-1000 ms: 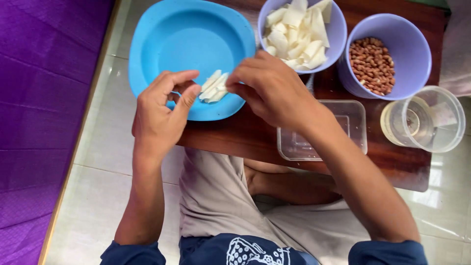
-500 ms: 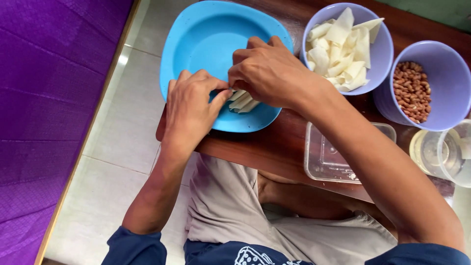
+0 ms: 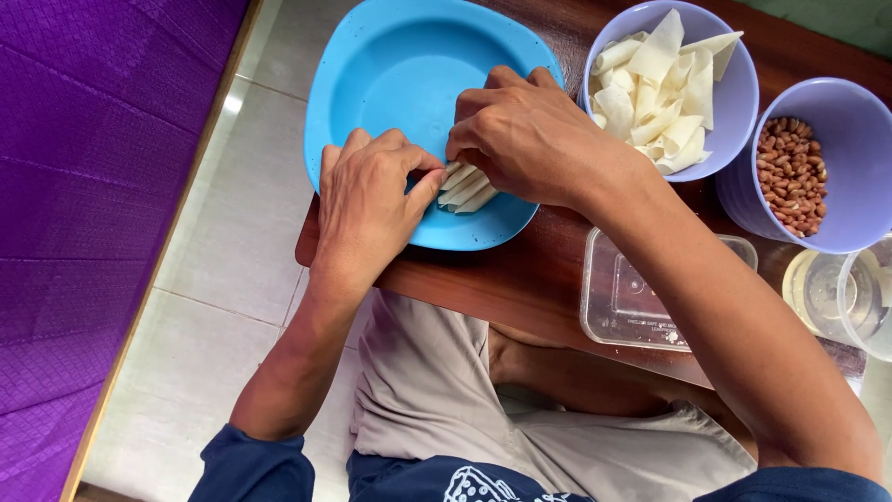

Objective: Manually wrapping peanuts and sliced garlic into small square wrappers to create food rolls.

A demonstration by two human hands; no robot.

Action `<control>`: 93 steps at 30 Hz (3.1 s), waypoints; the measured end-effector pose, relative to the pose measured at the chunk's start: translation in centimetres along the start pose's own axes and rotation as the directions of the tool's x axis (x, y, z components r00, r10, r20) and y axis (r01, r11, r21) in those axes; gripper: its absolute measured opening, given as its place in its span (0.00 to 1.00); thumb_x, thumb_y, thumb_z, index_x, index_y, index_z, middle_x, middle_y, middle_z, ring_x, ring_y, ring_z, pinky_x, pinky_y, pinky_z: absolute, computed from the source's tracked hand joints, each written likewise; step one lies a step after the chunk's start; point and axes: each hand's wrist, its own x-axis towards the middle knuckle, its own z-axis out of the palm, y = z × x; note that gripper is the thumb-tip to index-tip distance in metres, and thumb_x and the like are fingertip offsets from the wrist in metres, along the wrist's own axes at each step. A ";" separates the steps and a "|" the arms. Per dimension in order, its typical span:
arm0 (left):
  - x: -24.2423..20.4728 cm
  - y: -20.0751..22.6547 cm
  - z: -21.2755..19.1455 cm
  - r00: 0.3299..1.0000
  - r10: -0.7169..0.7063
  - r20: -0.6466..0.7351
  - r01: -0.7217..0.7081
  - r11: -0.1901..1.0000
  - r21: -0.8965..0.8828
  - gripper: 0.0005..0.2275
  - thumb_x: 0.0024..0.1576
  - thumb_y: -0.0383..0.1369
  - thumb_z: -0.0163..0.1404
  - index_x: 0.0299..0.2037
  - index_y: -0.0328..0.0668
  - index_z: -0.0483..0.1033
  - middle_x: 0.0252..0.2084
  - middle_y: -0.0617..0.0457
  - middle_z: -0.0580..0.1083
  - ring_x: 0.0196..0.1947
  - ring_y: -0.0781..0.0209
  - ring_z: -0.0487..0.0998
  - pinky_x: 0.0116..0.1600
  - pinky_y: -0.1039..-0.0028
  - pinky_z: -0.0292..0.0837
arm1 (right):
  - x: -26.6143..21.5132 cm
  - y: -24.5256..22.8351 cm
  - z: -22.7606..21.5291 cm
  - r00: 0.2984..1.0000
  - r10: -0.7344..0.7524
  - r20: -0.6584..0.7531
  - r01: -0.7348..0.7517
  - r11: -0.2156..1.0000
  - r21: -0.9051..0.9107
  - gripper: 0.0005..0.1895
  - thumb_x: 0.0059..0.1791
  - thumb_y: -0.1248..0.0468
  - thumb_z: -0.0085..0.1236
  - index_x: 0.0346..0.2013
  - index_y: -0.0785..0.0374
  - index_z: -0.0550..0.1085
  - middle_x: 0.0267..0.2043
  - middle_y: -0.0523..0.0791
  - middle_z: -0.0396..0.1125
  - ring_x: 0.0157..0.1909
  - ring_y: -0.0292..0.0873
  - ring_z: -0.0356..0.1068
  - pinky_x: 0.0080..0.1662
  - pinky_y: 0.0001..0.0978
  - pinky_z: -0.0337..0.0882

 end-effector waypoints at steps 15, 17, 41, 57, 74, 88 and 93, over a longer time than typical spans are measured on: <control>0.0 -0.1 -0.2 1.000 0.020 -0.012 -0.020 0.999 -0.026 0.06 0.57 0.37 0.59 0.35 0.47 0.86 0.33 0.56 0.75 0.32 0.58 0.67 0.44 0.66 0.59 | 0.0 -0.2 -0.1 1.000 -0.006 -0.006 0.006 1.000 -0.009 0.09 0.45 0.64 0.63 0.38 0.52 0.84 0.43 0.41 0.74 0.42 0.50 0.66 0.44 0.46 0.63; 0.0 -0.1 -0.1 1.000 0.020 -0.014 -0.020 1.000 -0.023 0.06 0.58 0.37 0.59 0.35 0.47 0.86 0.33 0.56 0.75 0.32 0.58 0.67 0.43 0.66 0.59 | 0.0 -0.2 0.0 1.000 -0.009 -0.014 0.009 1.000 -0.009 0.08 0.45 0.64 0.64 0.38 0.52 0.84 0.42 0.41 0.74 0.42 0.50 0.66 0.44 0.45 0.63; 0.7 5.0 -3.7 0.982 0.158 -0.107 -0.171 0.978 -0.123 0.06 0.59 0.33 0.56 0.38 0.42 0.85 0.33 0.55 0.73 0.33 0.57 0.67 0.44 0.67 0.62 | -11.7 0.3 -8.7 0.878 0.181 -0.443 -0.100 0.974 0.201 0.13 0.50 0.82 0.62 0.50 0.75 0.81 0.49 0.54 0.72 0.45 0.53 0.67 0.47 0.41 0.66; 8.0 15.1 6.2 0.936 0.350 -0.032 -0.352 0.933 -0.070 0.09 0.54 0.42 0.60 0.41 0.54 0.82 0.33 0.59 0.73 0.40 0.52 0.72 0.45 0.57 0.63 | -18.1 0.6 -3.3 0.543 0.460 -0.702 -0.193 0.883 0.428 0.14 0.57 0.76 0.52 0.56 0.67 0.76 0.42 0.50 0.74 0.40 0.49 0.77 0.42 0.40 0.76; 0.6 16.9 1.3 0.940 0.312 0.138 -0.081 0.596 -0.799 0.09 0.63 0.30 0.50 0.50 0.46 0.81 0.32 0.56 0.77 0.34 0.69 0.74 0.45 0.76 0.72 | -21.1 -3.0 -1.4 0.488 0.514 -0.706 -0.003 0.809 0.588 0.08 0.52 0.75 0.61 0.45 0.67 0.80 0.43 0.52 0.75 0.45 0.54 0.77 0.46 0.43 0.76; -2.6 16.9 8.6 0.926 0.355 0.131 -0.119 0.603 -0.789 0.09 0.63 0.37 0.56 0.32 0.46 0.83 0.25 0.55 0.74 0.25 0.65 0.73 0.36 0.77 0.69 | -25.0 -4.6 5.8 0.306 0.800 -0.516 0.053 0.527 0.848 0.13 0.52 0.72 0.63 0.51 0.72 0.76 0.36 0.50 0.70 0.37 0.38 0.69 0.41 0.33 0.75; -2.3 16.8 8.6 0.903 0.356 0.239 0.001 0.555 -0.832 0.13 0.56 0.37 0.62 0.48 0.46 0.80 0.30 0.54 0.78 0.29 0.69 0.73 0.36 0.77 0.69 | -24.9 -4.3 5.6 0.383 0.774 -0.504 0.182 0.471 0.863 0.16 0.52 0.76 0.58 0.55 0.76 0.72 0.39 0.54 0.67 0.39 0.44 0.74 0.40 0.35 0.78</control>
